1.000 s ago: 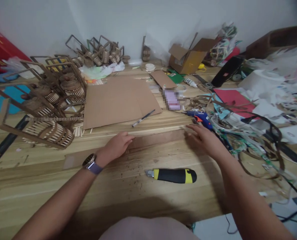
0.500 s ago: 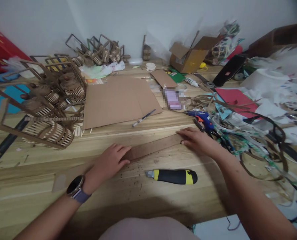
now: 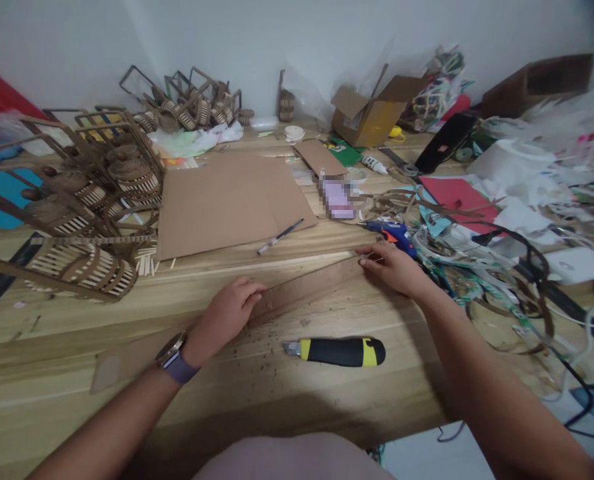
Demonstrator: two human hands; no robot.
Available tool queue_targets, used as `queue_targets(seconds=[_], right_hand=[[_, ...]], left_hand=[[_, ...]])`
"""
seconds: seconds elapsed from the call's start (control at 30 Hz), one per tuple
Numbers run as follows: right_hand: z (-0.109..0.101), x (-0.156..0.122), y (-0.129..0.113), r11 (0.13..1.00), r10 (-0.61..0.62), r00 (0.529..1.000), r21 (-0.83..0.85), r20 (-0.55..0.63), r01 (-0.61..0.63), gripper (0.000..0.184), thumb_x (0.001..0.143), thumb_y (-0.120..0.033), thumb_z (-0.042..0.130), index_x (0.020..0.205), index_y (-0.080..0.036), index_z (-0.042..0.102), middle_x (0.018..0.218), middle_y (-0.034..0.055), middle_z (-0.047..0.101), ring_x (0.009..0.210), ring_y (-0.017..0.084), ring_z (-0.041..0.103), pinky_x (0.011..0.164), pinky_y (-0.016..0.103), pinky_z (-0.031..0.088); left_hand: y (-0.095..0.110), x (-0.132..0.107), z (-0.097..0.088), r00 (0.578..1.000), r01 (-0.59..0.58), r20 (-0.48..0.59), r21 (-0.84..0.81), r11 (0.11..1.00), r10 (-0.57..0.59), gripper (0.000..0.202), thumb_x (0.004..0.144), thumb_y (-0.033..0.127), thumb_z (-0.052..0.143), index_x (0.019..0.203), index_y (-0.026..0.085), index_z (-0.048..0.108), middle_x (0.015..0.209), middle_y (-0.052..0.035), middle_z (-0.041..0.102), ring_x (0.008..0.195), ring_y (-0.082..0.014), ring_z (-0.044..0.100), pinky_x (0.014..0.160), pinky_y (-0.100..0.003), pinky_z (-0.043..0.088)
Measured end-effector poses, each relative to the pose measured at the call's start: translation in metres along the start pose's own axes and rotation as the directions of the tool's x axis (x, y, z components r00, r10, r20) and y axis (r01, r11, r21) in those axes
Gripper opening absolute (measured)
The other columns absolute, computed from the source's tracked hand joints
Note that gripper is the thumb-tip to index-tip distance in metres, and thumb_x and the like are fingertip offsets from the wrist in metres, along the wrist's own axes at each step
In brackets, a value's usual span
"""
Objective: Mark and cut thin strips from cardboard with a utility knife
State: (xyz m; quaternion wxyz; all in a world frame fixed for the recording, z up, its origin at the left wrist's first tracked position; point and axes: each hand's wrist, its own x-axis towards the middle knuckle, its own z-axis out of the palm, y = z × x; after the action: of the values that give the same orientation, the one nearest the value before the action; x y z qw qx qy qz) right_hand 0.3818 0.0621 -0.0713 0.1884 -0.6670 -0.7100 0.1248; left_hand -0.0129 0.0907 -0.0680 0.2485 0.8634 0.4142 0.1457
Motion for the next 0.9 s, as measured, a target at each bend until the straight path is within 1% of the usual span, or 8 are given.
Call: queue_targets(seconds=[0.07, 0.17, 0.23, 0.33, 0.47, 0.6, 0.77, 0.9], right_hand=[[0.002, 0.001, 0.001, 1.0, 0.01, 1.0, 0.011, 0.011, -0.01, 0.034, 0.091, -0.034, 0.056, 0.118, -0.019, 0.069, 0.107, 0.0119, 0.07, 0.086, 0.022, 0.068, 0.081, 0.038, 0.058], [0.004, 0.001, 0.0, 1.0, 0.01, 1.0, 0.013, 0.028, -0.01, 0.033, 0.09, -0.032, 0.057, 0.116, -0.018, 0.07, 0.11, 0.013, 0.07, 0.089, 0.023, 0.068, 0.084, 0.039, 0.057], [0.006, 0.0, 0.0, 1.0, 0.005, 1.0, 0.007, 0.03, -0.005, 0.032, 0.09, -0.032, 0.056, 0.114, -0.018, 0.071, 0.11, 0.0137, 0.07, 0.095, 0.025, 0.068, 0.089, 0.041, 0.055], [0.009, -0.004, 0.001, 1.0, -0.005, 1.0, 0.001, 0.026, 0.005, 0.031, 0.089, -0.032, 0.056, 0.111, -0.018, 0.072, 0.108, 0.0144, 0.07, 0.102, 0.028, 0.066, 0.095, 0.044, 0.053], [0.013, -0.012, 0.003, 1.0, -0.02, 1.0, 0.006, 0.016, 0.02, 0.031, 0.09, -0.036, 0.055, 0.111, -0.021, 0.072, 0.108, 0.0132, 0.069, 0.102, 0.029, 0.066, 0.096, 0.047, 0.053], [0.014, -0.018, 0.003, 0.998, -0.058, 0.998, 0.016, 0.016, 0.058, 0.038, 0.089, -0.042, 0.056, 0.119, -0.024, 0.07, 0.111, 0.0124, 0.067, 0.107, 0.03, 0.064, 0.099, 0.049, 0.051], [0.013, -0.019, 0.002, 0.996, -0.092, 0.995, 0.013, 0.029, 0.092, 0.04, 0.089, -0.043, 0.056, 0.122, -0.025, 0.069, 0.111, 0.0129, 0.065, 0.108, 0.03, 0.063, 0.099, 0.049, 0.051], [0.013, -0.019, 0.002, 0.995, -0.1, 0.995, -0.003, 0.029, 0.1, 0.038, 0.09, -0.042, 0.054, 0.12, -0.025, 0.069, 0.111, 0.0129, 0.064, 0.109, 0.03, 0.062, 0.1, 0.049, 0.051]], left_hand=[[0.002, -0.003, 0.003, 1.0, 0.001, -0.006, 0.025, 1.0, -0.001, 0.03, 0.098, 0.013, 0.048, 0.114, 0.019, 0.071, 0.106, -0.0073, 0.07, 0.101, -0.0229, 0.066, 0.092, -0.038, 0.054], [0.007, -0.014, 0.007, 0.998, -0.053, -0.029, 0.111, 0.992, 0.057, 0.029, 0.097, 0.022, 0.059, 0.125, 0.018, 0.067, 0.119, -0.0102, 0.067, 0.111, -0.0263, 0.061, 0.099, -0.043, 0.051], [0.008, -0.023, 0.01, 0.993, -0.114, 0.002, 0.178, 0.977, 0.116, 0.035, 0.096, 0.027, 0.064, 0.13, 0.02, 0.065, 0.125, -0.0108, 0.064, 0.114, -0.0281, 0.058, 0.101, -0.045, 0.049], [0.002, -0.029, 0.012, 0.984, -0.176, 0.039, 0.234, 0.956, 0.172, 0.033, 0.099, 0.025, 0.06, 0.131, 0.023, 0.065, 0.126, -0.0106, 0.064, 0.113, -0.0278, 0.056, 0.099, -0.046, 0.049], [-0.013, -0.024, 0.009, 0.97, -0.24, 0.023, 0.22, 0.946, 0.241, 0.032, 0.101, 0.024, 0.057, 0.131, 0.023, 0.066, 0.125, -0.0115, 0.064, 0.11, -0.0268, 0.055, 0.097, -0.046, 0.049], [-0.023, -0.015, 0.0, 0.955, -0.296, 0.068, 0.158, 0.942, 0.289, 0.032, 0.102, 0.024, 0.054, 0.132, 0.021, 0.066, 0.125, -0.012, 0.064, 0.111, -0.0262, 0.056, 0.098, -0.046, 0.049], [-0.02, -0.006, -0.011, 0.953, -0.283, 0.139, 0.1, 0.954, 0.268, 0.03, 0.102, 0.019, 0.052, 0.128, 0.02, 0.068, 0.122, -0.0109, 0.065, 0.112, -0.0244, 0.058, 0.099, -0.043, 0.05], [-0.014, -0.003, -0.016, 0.953, -0.283, 0.151, 0.136, 0.949, 0.262, 0.029, 0.1, 0.015, 0.054, 0.125, 0.019, 0.068, 0.12, -0.0104, 0.066, 0.111, -0.024, 0.058, 0.099, -0.041, 0.05]])
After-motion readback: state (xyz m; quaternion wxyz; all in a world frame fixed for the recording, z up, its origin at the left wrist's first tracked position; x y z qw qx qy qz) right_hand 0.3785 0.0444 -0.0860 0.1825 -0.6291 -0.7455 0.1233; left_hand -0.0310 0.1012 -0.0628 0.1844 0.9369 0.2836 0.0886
